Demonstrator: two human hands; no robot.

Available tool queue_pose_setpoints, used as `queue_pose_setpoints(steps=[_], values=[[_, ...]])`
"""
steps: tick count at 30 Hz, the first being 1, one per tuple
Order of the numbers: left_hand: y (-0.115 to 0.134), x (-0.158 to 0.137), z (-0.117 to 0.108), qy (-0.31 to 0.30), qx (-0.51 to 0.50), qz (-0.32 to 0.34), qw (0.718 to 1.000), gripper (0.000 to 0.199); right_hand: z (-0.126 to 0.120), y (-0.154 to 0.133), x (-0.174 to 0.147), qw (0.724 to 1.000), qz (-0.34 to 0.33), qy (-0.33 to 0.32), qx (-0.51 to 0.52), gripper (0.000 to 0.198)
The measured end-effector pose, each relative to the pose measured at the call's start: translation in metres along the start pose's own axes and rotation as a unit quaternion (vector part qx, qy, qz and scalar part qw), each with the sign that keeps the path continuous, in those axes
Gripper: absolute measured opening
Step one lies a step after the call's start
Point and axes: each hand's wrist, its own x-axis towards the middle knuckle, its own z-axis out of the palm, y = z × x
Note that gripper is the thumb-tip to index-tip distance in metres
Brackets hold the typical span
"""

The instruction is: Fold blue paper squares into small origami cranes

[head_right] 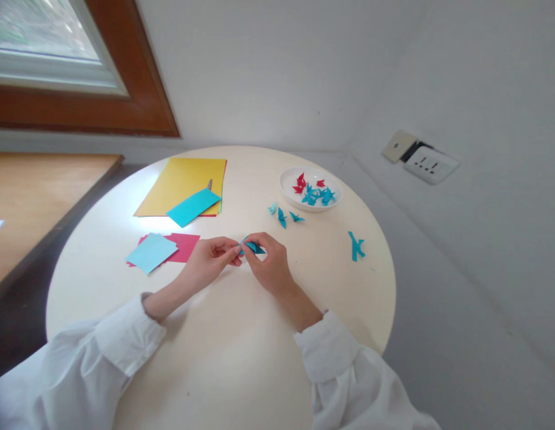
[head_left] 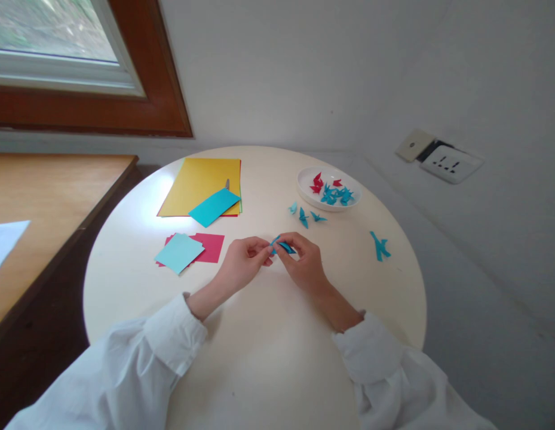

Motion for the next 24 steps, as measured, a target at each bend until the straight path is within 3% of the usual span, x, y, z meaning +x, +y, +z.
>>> queue_pose_setpoints(steps=[10, 18, 24], values=[[-0.0004, -0.0007, -0.0011, 0.028, 0.015, 0.015, 0.999, 0.022, -0.0004, -0.0017, 0.0003, 0.999, -0.022, 0.008, -0.024, 0.006], [-0.0065, 0.0015, 0.0021, -0.011, -0.024, 0.007, 1.0, 0.026, 0.0, -0.0002, -0.0012, 0.998, -0.037, -0.006, -0.04, 0.005], [-0.0061, 0.0001, 0.001, 0.008, -0.002, 0.012, 1.0, 0.022, -0.0003, -0.0027, -0.001, 0.998, -0.04, -0.004, -0.038, 0.005]])
